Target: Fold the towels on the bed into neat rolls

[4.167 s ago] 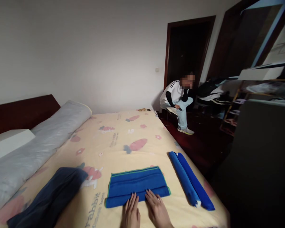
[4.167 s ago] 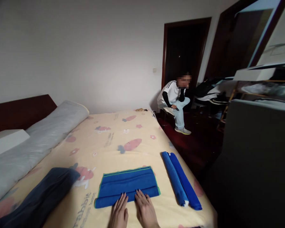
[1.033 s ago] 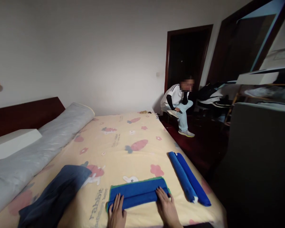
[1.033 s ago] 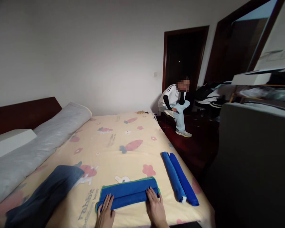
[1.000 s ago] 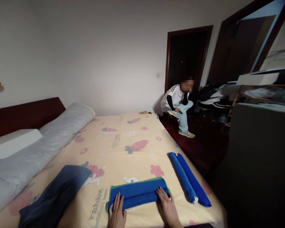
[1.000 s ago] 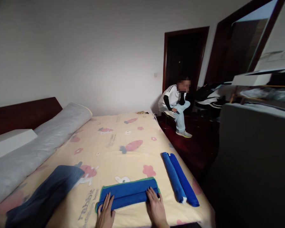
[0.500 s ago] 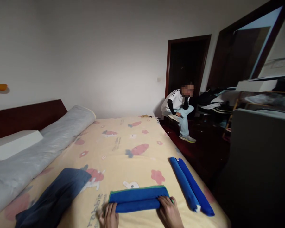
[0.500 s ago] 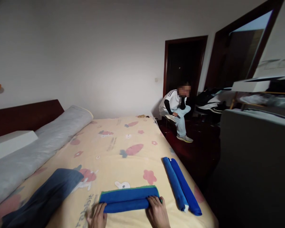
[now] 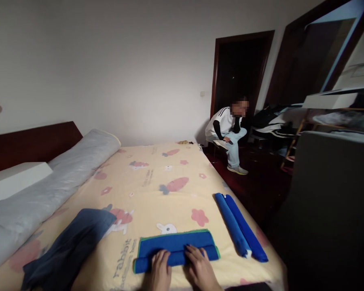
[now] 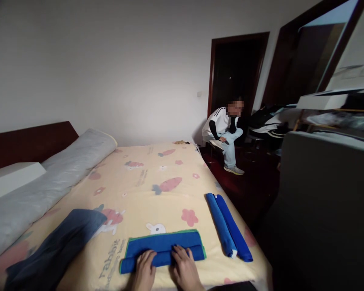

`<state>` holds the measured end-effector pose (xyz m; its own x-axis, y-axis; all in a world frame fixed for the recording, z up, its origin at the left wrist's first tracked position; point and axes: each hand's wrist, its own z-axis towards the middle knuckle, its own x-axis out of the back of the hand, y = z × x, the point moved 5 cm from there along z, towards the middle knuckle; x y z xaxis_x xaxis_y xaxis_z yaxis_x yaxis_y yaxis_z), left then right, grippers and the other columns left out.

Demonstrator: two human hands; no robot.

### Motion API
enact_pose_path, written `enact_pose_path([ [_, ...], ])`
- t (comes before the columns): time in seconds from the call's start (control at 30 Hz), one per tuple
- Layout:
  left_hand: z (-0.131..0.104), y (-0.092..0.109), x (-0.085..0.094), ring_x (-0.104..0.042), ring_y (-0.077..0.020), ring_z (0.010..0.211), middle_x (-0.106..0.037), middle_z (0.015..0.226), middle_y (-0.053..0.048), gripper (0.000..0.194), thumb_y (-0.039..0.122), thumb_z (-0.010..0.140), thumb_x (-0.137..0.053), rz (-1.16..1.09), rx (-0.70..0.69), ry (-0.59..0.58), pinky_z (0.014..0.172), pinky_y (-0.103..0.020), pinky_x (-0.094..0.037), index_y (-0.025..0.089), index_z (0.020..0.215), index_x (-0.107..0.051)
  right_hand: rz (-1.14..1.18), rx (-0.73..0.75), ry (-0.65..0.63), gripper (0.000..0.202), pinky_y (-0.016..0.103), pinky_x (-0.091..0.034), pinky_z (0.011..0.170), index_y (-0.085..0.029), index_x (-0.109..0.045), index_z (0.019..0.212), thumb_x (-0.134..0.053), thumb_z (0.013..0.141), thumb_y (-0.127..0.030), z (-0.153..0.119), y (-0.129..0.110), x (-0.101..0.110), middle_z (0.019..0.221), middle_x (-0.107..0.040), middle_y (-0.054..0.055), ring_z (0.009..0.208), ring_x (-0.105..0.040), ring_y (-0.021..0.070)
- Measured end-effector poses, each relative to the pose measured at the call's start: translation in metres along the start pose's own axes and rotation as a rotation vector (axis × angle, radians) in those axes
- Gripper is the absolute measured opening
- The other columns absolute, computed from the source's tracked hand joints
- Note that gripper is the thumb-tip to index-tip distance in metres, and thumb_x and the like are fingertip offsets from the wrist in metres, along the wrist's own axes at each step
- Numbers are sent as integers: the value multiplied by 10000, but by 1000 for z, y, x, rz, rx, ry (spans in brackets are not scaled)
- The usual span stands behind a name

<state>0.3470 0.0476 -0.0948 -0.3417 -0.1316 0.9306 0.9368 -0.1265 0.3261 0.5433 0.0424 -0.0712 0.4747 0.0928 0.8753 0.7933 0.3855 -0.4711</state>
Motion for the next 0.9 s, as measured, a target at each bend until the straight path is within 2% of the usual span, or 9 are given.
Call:
enact_pose_path([
  [0.1,3,25,-19,-576,-177,1234,-663,1299,-16,537,105,785,-374,-44,-44,-57,1073,-298,-446,279,1197,-672,70,53,-45,486,448,-258,1117,-251,-561,1320,-459,845,-264,10,-25,-8,1398,-573,63,1300,-495,237],
  [0.17,3,18,-22,-574,-182,1239,-664,1301,-3,477,183,847,-382,-31,-12,-37,1074,-335,-445,307,1215,-658,55,5,16,437,459,-269,1105,-255,-575,1300,-447,885,-297,10,-16,-7,1355,-609,63,1259,-530,237],
  [0.27,-3,-31,-3,-581,-220,1227,-674,1288,-10,393,294,893,-396,29,129,83,1027,-444,-454,324,1173,-670,-23,-108,167,394,481,-302,1067,-262,-601,1264,-408,950,-400,-1,31,8,1299,-648,69,1212,-562,254],
  [0.37,-14,-94,30,-606,-227,1171,-704,1220,-52,382,278,902,-365,138,341,257,932,-418,-479,267,1055,-715,-113,-227,292,394,509,-338,1013,-255,-642,1199,-384,965,-440,-19,87,25,1247,-677,79,1190,-575,287],
  [0.47,-24,-117,53,-586,-238,1184,-695,1215,-91,404,256,906,-342,207,384,425,966,-402,-456,217,1068,-710,-184,-295,392,370,511,-375,961,-249,-669,1150,-390,953,-391,-32,111,32,1228,-685,93,1177,-582,308],
  [0.57,-25,-93,44,-585,-244,1188,-683,1243,-85,416,201,866,-378,187,249,423,972,-401,-455,218,1145,-686,-173,-186,368,358,466,-394,964,-268,-657,1185,-427,910,-291,-32,89,22,1308,-639,75,1198,-570,282],
  [0.7,-28,-39,3,-602,-194,1170,-691,1243,-9,541,67,737,-439,92,-54,227,949,-323,-457,307,1155,-685,-98,-31,206,454,439,-348,1038,-292,-624,1248,-462,837,-187,-30,48,0,1415,-556,48,1267,-516,261],
  [0.8,-35,-27,-13,-586,-183,1198,-671,1288,-8,656,-9,686,-391,89,-57,163,972,-338,-423,307,1188,-670,-81,-30,118,568,433,-336,1041,-277,-602,1290,-456,766,-112,-32,46,-7,1423,-547,54,1272,-515,261],
  [0.9,-37,-35,-12,-560,-177,1231,-636,1343,-5,737,-41,684,-348,98,22,116,1001,-374,-370,322,1268,-614,-95,-42,134,618,422,-332,1027,-272,-580,1317,-435,748,-78,-33,58,-4,1411,-560,50,1260,-526,251],
])
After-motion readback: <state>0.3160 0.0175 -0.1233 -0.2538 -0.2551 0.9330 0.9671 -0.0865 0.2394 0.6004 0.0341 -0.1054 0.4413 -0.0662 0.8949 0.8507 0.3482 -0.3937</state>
